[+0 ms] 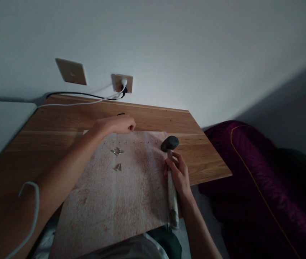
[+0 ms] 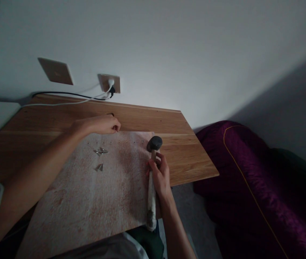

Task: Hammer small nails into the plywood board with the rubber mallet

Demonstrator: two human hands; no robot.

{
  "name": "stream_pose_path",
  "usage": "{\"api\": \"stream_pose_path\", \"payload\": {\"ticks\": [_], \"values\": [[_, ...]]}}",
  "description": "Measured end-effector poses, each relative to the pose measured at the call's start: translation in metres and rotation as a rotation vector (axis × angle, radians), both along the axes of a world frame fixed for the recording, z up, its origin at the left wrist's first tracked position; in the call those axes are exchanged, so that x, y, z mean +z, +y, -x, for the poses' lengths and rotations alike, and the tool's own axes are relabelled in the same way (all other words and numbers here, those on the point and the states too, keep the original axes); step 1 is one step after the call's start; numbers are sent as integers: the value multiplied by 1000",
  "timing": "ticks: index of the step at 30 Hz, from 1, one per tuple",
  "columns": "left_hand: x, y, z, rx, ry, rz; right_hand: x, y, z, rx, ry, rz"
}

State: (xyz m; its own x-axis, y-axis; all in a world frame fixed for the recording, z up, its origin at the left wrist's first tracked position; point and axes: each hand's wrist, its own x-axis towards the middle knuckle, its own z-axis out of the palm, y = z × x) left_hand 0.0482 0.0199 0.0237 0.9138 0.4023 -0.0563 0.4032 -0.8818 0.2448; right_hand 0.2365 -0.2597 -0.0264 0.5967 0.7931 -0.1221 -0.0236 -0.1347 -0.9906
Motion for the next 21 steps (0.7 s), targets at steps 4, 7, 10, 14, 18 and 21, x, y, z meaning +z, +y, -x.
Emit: {"api": "stream_pose_path", "payload": {"ticks": [4, 7, 10, 14, 18, 21], "values": [[-6, -1, -7, 4, -100, 51, 0, -1, 0, 8, 1, 3], [-14, -7, -16, -37, -167, 77, -1, 0, -1, 13, 3, 8], [-22, -10, -24, -70, -175, 43, -2, 0, -1, 11, -3, 7], [-27, -10, -26, -113, -188, -57, -2, 0, 0, 9, -8, -14], [-27, -8, -25, -114, -169, -63, -1, 1, 1, -2, -10, -9], [-28, -9, -26, -126, -157, -72, 0, 1, 1, -8, -17, -12]]}}
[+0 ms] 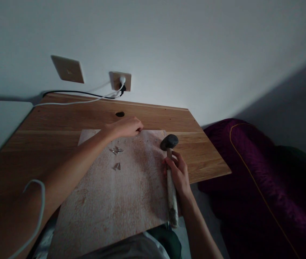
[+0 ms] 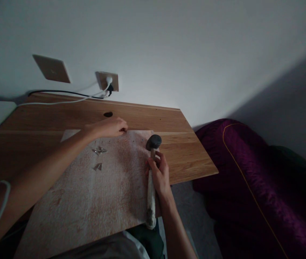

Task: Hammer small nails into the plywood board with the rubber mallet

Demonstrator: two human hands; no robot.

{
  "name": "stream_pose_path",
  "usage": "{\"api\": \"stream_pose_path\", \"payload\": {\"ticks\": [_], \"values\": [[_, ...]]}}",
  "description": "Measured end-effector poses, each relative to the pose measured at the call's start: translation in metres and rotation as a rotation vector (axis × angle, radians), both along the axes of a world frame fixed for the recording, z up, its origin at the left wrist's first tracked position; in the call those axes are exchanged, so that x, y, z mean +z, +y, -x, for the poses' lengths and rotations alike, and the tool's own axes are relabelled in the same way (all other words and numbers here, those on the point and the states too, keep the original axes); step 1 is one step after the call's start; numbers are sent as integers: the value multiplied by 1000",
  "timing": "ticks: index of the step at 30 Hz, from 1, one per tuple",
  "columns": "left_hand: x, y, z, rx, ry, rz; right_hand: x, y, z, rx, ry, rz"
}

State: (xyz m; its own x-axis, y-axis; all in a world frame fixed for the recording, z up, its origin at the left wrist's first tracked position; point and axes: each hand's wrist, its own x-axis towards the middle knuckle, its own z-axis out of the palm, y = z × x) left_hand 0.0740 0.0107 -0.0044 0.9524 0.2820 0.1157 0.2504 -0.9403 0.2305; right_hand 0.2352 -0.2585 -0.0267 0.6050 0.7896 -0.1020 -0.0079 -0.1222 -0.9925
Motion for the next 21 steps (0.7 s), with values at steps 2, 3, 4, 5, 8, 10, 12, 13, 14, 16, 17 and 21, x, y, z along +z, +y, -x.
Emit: {"api": "stream_pose_path", "payload": {"ticks": [2, 3, 4, 5, 8, 10, 12, 13, 14, 16, 17, 21], "values": [[0, -1, 0, -7, -7, -27, 0, 0, 0, 10, -3, 1], [1, -2, 0, -8, -13, -37, 1, 0, 0, 16, -4, 2], [1, -2, 0, -7, -16, -43, 1, 0, 0, 20, -6, 1], [3, -3, 1, -5, -12, -43, 1, -1, -1, 21, -8, 0], [8, -5, 1, 22, 43, -20, 1, -1, -1, 24, -11, 7], [10, -5, 1, 40, 83, -3, 1, -1, -2, 21, -9, 20], [11, -4, 1, 48, 99, 9, 1, -1, -2, 16, -7, 23], [10, -3, 2, 49, 100, 14, 1, -1, -1, 14, -8, 18], [10, -2, 2, 48, 96, 18, 0, -1, -1, 15, -11, 10], [8, 2, 4, 38, 85, 23, -1, -1, -1, 20, -16, -4], [8, 3, 5, 33, 81, 26, -2, -1, -1, 22, -17, -7], [9, 8, 10, 26, 98, 50, -3, -1, -2, 26, -15, -7]]}}
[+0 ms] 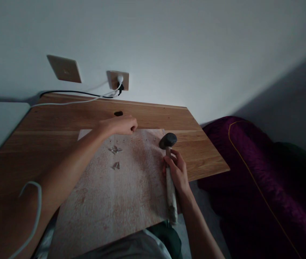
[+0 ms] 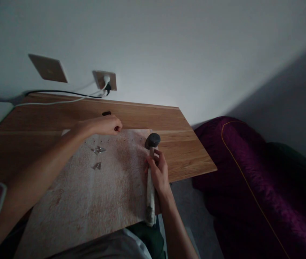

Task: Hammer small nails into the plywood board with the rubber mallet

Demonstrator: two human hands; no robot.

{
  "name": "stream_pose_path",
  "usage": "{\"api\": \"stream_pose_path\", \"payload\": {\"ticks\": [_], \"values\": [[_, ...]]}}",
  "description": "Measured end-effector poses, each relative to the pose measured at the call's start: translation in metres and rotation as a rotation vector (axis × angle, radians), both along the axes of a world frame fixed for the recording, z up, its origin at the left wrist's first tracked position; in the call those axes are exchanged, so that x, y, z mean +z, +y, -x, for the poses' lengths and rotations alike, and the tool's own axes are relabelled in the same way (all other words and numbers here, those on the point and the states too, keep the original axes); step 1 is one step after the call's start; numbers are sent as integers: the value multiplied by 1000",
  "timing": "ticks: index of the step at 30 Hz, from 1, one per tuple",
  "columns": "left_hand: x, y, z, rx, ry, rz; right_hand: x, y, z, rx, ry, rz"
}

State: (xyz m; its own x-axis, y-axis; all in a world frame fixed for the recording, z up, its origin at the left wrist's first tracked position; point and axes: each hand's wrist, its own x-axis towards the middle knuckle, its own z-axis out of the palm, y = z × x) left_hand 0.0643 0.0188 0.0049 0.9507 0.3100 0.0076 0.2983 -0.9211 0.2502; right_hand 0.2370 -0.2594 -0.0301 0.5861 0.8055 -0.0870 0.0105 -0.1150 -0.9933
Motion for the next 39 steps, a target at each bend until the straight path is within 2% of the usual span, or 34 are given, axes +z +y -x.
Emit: {"api": "stream_pose_path", "payload": {"ticks": [10, 16, 20, 26, 33, 39], "values": [[6, 4, 6, 52, 85, 16, 7, 0, 2, 1, 19, 36], [5, 12, 15, 54, 28, 98, 6, 0, 2, 1, 7, 10], [7, 16, 22, 33, -44, 87, 3, -2, 0, 20, -7, 5], [12, 11, 20, 49, -38, 122, 1, -1, -1, 12, -13, 4], [1, 0, 0, 82, -156, 105, 3, -1, 1, 3, -8, 19], [-7, -6, -7, 6, -163, 21, 3, -1, 1, -6, -10, 19]]}}
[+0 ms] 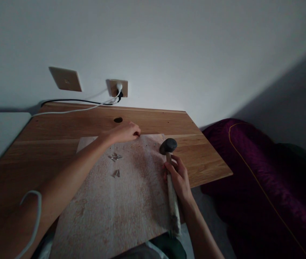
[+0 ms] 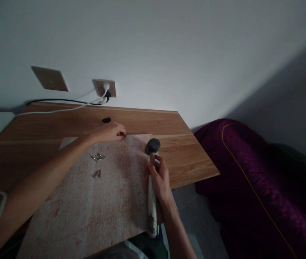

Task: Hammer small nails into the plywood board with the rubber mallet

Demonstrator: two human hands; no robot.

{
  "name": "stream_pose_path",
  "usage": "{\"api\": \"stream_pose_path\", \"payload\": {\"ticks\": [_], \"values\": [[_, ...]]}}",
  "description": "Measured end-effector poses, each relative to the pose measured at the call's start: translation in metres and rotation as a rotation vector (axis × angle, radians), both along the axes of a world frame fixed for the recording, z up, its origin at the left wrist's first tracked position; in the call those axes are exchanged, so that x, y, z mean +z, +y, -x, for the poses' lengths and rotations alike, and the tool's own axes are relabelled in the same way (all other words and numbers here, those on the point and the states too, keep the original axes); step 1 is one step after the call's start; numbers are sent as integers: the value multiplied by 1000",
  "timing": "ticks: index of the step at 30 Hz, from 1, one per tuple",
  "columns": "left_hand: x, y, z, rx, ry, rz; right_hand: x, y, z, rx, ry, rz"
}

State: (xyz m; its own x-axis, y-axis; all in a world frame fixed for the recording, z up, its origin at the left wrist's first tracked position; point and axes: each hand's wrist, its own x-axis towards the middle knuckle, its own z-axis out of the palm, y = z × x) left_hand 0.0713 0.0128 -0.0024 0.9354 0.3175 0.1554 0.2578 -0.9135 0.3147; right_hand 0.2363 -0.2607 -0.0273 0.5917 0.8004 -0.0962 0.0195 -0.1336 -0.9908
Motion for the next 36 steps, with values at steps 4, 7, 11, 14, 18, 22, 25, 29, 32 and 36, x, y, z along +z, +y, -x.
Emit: {"api": "stream_pose_path", "payload": {"ticks": [4, 7, 11, 14, 18, 22, 25, 29, 32, 36], "values": [[-2, -1, -1, -28, -2, -40, -1, 0, 1, -4, 9, -4], [-2, -1, -3, -24, 0, -50, -1, 1, 1, 3, 6, -12], [-1, -2, -4, -23, 48, -67, 0, 1, -1, 22, 1, -12], [0, -1, -3, -17, 72, -63, -1, 0, -2, 24, -9, -12], [0, 3, -1, -12, 90, -17, -3, 0, -2, 14, -26, -23], [-1, 5, 1, -10, 87, -4, -3, 0, -1, -7, -24, -32], [0, 6, 1, -22, 89, -3, -1, 1, 0, -5, -10, -14], [2, 7, 3, -14, 108, 5, 1, 1, 0, -7, -13, -14], [3, 8, 5, -13, 108, -5, 2, 2, 1, -9, -10, -14], [4, 11, 7, -2, 143, -6, 3, 1, 3, -20, 1, -13]]}}
